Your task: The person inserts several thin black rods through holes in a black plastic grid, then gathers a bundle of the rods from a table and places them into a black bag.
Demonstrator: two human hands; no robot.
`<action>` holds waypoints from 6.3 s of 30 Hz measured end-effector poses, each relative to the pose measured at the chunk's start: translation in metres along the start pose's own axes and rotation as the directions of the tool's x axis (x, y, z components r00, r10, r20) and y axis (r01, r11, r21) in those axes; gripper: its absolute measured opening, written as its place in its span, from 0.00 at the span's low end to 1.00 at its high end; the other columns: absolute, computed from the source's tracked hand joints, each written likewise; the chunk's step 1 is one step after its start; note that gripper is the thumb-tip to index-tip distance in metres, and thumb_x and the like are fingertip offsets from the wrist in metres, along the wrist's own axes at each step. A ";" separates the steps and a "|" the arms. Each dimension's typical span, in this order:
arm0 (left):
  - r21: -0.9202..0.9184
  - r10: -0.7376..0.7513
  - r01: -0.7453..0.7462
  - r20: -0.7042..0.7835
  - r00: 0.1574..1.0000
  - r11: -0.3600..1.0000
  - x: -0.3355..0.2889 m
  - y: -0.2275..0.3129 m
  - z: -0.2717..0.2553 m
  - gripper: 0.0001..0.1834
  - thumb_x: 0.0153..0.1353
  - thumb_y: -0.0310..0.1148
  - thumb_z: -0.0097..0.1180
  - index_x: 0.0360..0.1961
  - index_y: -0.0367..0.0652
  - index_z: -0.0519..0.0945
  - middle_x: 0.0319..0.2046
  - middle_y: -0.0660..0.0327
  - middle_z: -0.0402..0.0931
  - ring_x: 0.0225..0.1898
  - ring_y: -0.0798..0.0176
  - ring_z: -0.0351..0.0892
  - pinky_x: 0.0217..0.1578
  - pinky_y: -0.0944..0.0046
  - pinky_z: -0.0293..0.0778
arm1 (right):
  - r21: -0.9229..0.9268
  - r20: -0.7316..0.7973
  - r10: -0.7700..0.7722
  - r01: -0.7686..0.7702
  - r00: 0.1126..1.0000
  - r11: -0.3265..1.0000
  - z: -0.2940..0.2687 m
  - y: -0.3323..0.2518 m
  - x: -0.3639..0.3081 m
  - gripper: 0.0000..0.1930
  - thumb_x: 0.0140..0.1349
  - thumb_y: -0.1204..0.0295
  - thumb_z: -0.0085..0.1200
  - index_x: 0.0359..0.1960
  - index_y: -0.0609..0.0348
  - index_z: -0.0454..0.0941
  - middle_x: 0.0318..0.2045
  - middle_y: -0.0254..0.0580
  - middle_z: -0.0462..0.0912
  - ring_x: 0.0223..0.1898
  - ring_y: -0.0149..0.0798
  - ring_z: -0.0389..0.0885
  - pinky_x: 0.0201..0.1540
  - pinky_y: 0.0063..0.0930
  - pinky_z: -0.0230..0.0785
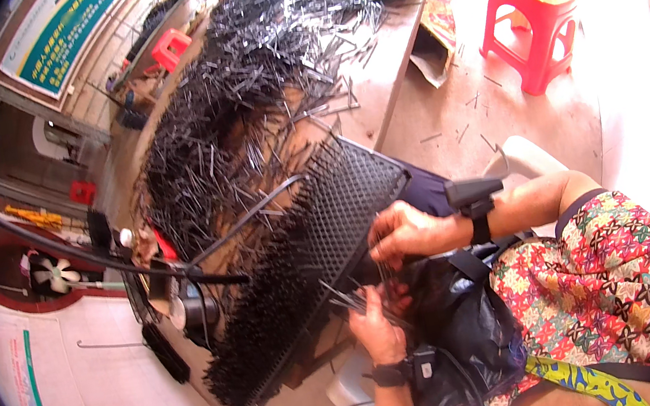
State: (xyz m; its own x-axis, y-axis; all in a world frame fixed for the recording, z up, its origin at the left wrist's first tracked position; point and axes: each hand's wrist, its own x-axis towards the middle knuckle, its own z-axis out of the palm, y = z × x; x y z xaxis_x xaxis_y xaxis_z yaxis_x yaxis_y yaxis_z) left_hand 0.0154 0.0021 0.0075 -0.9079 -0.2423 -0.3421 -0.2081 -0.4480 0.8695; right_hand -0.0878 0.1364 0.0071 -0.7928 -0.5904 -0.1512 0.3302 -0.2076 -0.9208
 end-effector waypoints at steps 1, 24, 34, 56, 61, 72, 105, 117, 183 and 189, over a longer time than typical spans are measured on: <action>-0.012 -0.008 0.007 -0.029 1.000 1.000 0.001 -0.003 -0.001 0.08 0.58 0.33 0.45 0.34 0.40 0.64 0.29 0.52 0.74 0.25 0.58 0.76 0.21 0.64 0.74 | -0.005 -0.048 0.000 0.000 0.999 1.000 -0.002 -0.006 0.001 0.07 0.47 0.77 0.54 0.27 0.67 0.73 0.16 0.38 0.75 0.17 0.29 0.74 0.19 0.19 0.67; -0.084 -0.103 0.111 0.090 0.991 0.990 0.001 -0.004 -0.005 0.10 0.57 0.37 0.48 0.33 0.43 0.67 0.32 0.53 0.73 0.31 0.58 0.75 0.28 0.65 0.74 | -0.177 -0.051 -0.574 0.558 0.817 0.811 0.003 -0.041 0.093 0.06 0.50 0.79 0.53 0.30 0.67 0.74 0.22 0.36 0.77 0.23 0.23 0.73 0.24 0.15 0.68; -0.097 -0.109 0.116 0.078 0.991 0.989 0.002 -0.004 -0.005 0.09 0.57 0.34 0.47 0.33 0.41 0.66 0.30 0.52 0.74 0.30 0.59 0.76 0.26 0.65 0.74 | -0.219 0.096 -0.577 0.583 0.811 0.782 0.000 -0.040 0.104 0.07 0.52 0.77 0.52 0.32 0.66 0.74 0.23 0.35 0.77 0.24 0.23 0.74 0.28 0.15 0.69; -0.084 -0.119 0.124 0.064 0.991 0.989 0.003 -0.004 -0.005 0.08 0.58 0.34 0.45 0.34 0.41 0.65 0.30 0.53 0.74 0.30 0.59 0.76 0.27 0.65 0.75 | -0.605 0.365 -0.586 0.663 0.724 0.441 0.008 -0.052 0.110 0.08 0.51 0.75 0.52 0.32 0.65 0.73 0.21 0.39 0.76 0.23 0.28 0.74 0.27 0.22 0.68; -0.074 -0.142 0.144 0.040 0.989 0.987 0.003 -0.001 -0.003 0.07 0.59 0.33 0.44 0.33 0.41 0.65 0.30 0.53 0.74 0.30 0.59 0.76 0.26 0.65 0.75 | -0.763 0.456 -0.559 0.628 0.692 0.154 0.029 -0.061 0.114 0.08 0.50 0.71 0.50 0.24 0.66 0.73 0.17 0.49 0.75 0.20 0.45 0.75 0.23 0.32 0.67; -0.087 -0.131 0.137 0.063 0.989 0.987 0.002 -0.002 -0.002 0.06 0.60 0.32 0.43 0.33 0.41 0.65 0.30 0.53 0.74 0.30 0.59 0.76 0.26 0.65 0.74 | -0.693 0.504 -0.635 0.713 0.585 0.107 0.031 -0.056 0.123 0.05 0.43 0.76 0.51 0.21 0.64 0.72 0.17 0.47 0.75 0.21 0.47 0.75 0.25 0.32 0.68; -0.139 0.135 -0.118 0.127 0.983 0.983 0.003 0.039 0.027 0.10 0.59 0.39 0.43 0.29 0.43 0.69 0.18 0.63 0.66 0.20 0.67 0.65 0.20 0.69 0.63 | 0.317 0.212 0.022 -0.090 0.977 0.944 0.028 -0.004 0.004 0.21 0.56 0.54 0.47 0.30 0.66 0.71 0.23 0.40 0.75 0.23 0.30 0.74 0.26 0.22 0.70; 0.341 0.621 -0.596 0.043 0.783 0.727 0.021 0.006 0.069 0.12 0.60 0.32 0.41 0.39 0.32 0.69 0.35 0.60 0.70 0.37 0.66 0.69 0.40 0.67 0.65 | 0.496 -0.189 0.128 -0.018 0.974 0.868 0.039 0.009 0.019 0.20 0.57 0.55 0.42 0.28 0.63 0.75 0.28 0.41 0.77 0.32 0.32 0.74 0.37 0.27 0.66; -0.027 -0.109 0.121 0.266 0.958 0.992 0.016 0.020 0.027 0.10 0.56 0.31 0.49 0.35 0.34 0.71 0.24 0.58 0.73 0.19 0.68 0.71 0.13 0.76 0.58 | 0.035 0.110 0.000 -0.004 0.994 0.999 -0.011 -0.026 0.005 0.05 0.46 0.76 0.56 0.22 0.67 0.75 0.17 0.36 0.76 0.19 0.27 0.73 0.21 0.17 0.66; -0.012 -0.115 0.117 0.114 0.987 0.993 0.023 0.017 0.026 0.09 0.57 0.31 0.47 0.35 0.35 0.71 0.28 0.55 0.75 0.27 0.62 0.76 0.20 0.70 0.70 | -0.132 0.056 0.022 -0.015 0.998 0.991 -0.022 -0.034 0.012 0.06 0.50 0.76 0.54 0.27 0.68 0.74 0.20 0.38 0.77 0.20 0.27 0.75 0.24 0.19 0.70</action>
State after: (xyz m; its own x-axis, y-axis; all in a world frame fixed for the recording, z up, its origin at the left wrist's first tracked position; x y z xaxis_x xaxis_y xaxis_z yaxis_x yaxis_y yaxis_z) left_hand -0.0183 0.0108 0.0239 -0.9134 -0.0897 -0.3970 -0.3084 -0.4839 0.8190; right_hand -0.1199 0.1531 0.0289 -0.7556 -0.6374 -0.1513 0.2714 -0.0943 -0.9578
